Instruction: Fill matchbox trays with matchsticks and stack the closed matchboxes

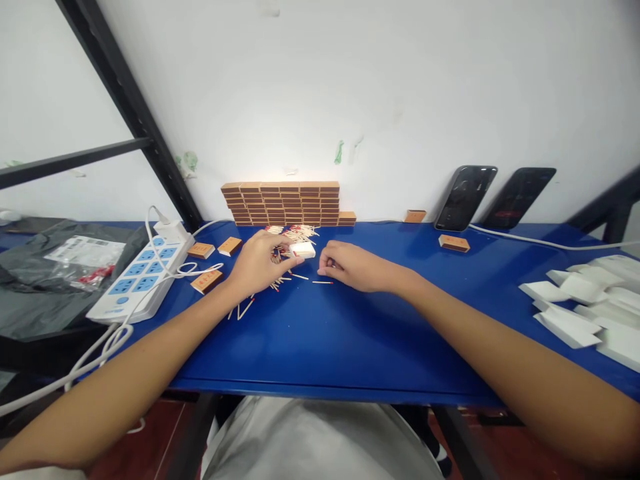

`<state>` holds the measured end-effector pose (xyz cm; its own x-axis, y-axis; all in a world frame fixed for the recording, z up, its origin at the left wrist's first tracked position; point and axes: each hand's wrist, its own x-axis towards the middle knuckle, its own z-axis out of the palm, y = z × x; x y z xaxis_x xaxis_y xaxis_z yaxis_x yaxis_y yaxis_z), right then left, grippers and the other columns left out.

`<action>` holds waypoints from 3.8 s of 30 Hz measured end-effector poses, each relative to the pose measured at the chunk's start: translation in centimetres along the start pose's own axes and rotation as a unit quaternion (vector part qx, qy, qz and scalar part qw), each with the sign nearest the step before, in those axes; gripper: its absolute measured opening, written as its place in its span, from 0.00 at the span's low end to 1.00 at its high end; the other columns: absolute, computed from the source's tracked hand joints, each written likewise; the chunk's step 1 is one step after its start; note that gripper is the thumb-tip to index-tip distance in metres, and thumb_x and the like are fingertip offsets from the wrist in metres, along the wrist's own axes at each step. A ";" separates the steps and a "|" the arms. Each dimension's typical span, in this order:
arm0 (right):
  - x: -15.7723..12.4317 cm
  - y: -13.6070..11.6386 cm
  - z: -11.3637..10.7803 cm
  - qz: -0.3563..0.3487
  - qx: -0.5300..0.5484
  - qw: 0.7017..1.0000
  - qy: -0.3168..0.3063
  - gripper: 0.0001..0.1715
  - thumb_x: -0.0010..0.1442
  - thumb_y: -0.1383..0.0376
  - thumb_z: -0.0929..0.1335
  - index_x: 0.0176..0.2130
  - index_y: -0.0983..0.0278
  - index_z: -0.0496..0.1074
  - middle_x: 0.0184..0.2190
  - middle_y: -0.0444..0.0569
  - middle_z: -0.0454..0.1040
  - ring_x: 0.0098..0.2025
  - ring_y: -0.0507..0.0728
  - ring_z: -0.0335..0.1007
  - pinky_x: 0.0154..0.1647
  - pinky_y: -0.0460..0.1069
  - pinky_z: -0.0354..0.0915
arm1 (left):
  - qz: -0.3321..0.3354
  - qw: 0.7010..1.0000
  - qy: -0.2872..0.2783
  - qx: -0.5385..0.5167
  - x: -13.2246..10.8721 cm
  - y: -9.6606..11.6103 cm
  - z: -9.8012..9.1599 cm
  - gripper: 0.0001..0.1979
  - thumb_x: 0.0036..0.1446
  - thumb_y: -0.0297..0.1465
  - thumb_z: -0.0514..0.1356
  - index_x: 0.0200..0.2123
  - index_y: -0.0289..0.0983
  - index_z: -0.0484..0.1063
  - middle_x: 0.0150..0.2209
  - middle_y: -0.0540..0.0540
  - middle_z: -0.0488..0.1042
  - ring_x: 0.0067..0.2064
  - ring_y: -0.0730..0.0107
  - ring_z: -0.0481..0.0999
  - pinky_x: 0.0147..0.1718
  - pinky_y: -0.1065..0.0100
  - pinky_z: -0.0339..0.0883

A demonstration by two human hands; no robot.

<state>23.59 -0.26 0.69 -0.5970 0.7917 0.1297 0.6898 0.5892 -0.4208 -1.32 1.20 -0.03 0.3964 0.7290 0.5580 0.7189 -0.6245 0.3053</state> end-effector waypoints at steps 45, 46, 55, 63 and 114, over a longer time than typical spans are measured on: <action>0.7 1.7 -1.8 0.160 0.223 0.961 0.033 0.05 0.55 0.64 0.74 0.33 0.65 0.78 0.33 0.51 0.82 0.31 0.54 0.74 0.31 0.48 0.69 | 0.018 1.000 0.000 -0.012 0.0 -0.1 0.0 0.14 0.58 0.43 0.71 0.40 0.39 0.81 0.38 0.46 0.83 0.43 0.57 0.78 0.41 0.61 0.69; 0.6 1.7 -1.8 0.156 0.191 0.969 0.034 0.05 0.55 0.64 0.74 0.32 0.64 0.78 0.32 0.51 0.82 0.31 0.54 0.74 0.31 0.48 0.68 | 0.017 1.000 0.000 -0.011 0.0 -0.1 0.0 0.14 0.58 0.43 0.71 0.40 0.39 0.81 0.38 0.46 0.83 0.43 0.57 0.78 0.41 0.61 0.68; -0.1 1.3 -2.3 0.155 -0.026 0.987 -0.025 0.11 0.57 0.58 0.76 0.29 0.61 0.77 0.30 0.46 0.81 0.30 0.54 0.73 0.30 0.48 0.61 | 0.012 1.000 -0.002 -0.006 0.0 -0.1 0.1 0.14 0.57 0.42 0.72 0.41 0.39 0.81 0.39 0.46 0.83 0.43 0.58 0.79 0.42 0.60 0.70; 0.6 1.2 -0.4 0.173 -0.077 0.979 0.078 0.14 0.60 0.55 0.75 0.39 0.62 0.77 0.40 0.50 0.81 0.39 0.58 0.76 0.35 0.50 0.63 | 0.008 1.000 -0.005 -0.006 0.0 0.1 0.0 0.16 0.56 0.42 0.72 0.44 0.38 0.82 0.41 0.45 0.84 0.44 0.56 0.79 0.43 0.59 0.71; 1.3 -1.7 1.7 0.067 0.336 0.902 0.263 0.18 0.60 0.51 0.74 0.37 0.64 0.77 0.34 0.52 0.84 0.39 0.59 0.81 0.43 0.52 0.72 | 0.038 0.997 -0.011 -0.073 -0.4 1.3 0.2 0.16 0.56 0.43 0.72 0.44 0.41 0.81 0.44 0.47 0.84 0.47 0.56 0.79 0.49 0.57 0.72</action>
<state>20.96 -0.54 0.10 -0.1272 0.9196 0.3716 0.2323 0.3919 -0.8902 -0.44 0.11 -0.03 0.4595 0.6833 0.5674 0.5970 -0.7106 0.3723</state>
